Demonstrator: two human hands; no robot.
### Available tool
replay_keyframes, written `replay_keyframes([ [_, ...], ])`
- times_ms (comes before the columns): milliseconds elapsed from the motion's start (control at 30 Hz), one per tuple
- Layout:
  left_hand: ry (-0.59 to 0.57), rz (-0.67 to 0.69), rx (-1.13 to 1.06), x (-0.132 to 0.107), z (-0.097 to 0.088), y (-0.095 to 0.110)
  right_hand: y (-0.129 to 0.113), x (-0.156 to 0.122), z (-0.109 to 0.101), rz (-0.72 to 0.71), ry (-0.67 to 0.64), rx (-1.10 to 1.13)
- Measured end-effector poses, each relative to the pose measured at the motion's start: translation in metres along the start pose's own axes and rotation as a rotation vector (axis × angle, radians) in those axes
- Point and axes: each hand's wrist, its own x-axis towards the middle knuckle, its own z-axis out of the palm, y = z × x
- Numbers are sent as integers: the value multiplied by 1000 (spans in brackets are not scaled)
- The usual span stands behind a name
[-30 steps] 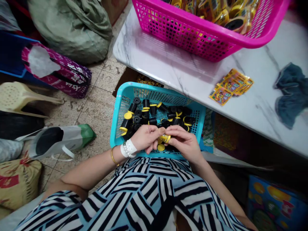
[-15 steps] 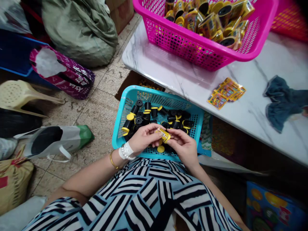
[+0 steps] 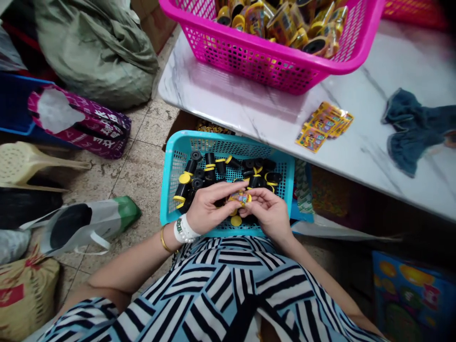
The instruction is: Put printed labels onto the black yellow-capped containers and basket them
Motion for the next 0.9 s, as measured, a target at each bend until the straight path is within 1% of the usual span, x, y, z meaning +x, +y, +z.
replay_keyframes([
  [67,8,-104,-85,5,-2,0,0,1,0,-89,27,-36],
  [133,10,-251,-157,11,-5,-1,-2,1,-2,-245,62,-188],
  [200,-34,-360,-176,15,-8,-1,-3,1,-4,-379,73,-347],
  [233,-64,-379,-165,17,-9,-2,-3,0,-5,-407,69,-380],
  [267,-91,-370,-143,17,-10,-2,-3,0,-6,-403,64,-372],
  [333,-98,-288,-69,16,-10,-2,0,-1,-4,-318,67,-255],
  [400,-78,-187,12,14,-8,-3,4,-2,-1,-178,65,-88],
  [467,-56,-114,69,12,-5,-5,8,-2,2,-57,44,45],
  [500,-42,-92,85,11,-4,-6,9,-1,3,-26,32,84],
  [533,-23,-83,84,11,-2,-8,10,0,3,-28,25,98],
  [567,-1,-94,66,11,-1,-9,10,1,3,-68,32,83],
  [600,20,-128,33,11,0,-10,10,3,2,-144,43,33],
  [700,77,-300,-89,12,-2,-11,8,9,-2,-475,66,-257],
  [733,84,-350,-118,13,-4,-10,7,10,-3,-561,57,-352],
  [767,85,-388,-139,14,-5,-9,5,11,-4,-608,45,-418],
  [800,84,-414,-156,14,-7,-8,4,11,-5,-620,42,-448],
  [900,72,-434,-182,13,-8,-3,0,8,-3,-573,77,-443],
])
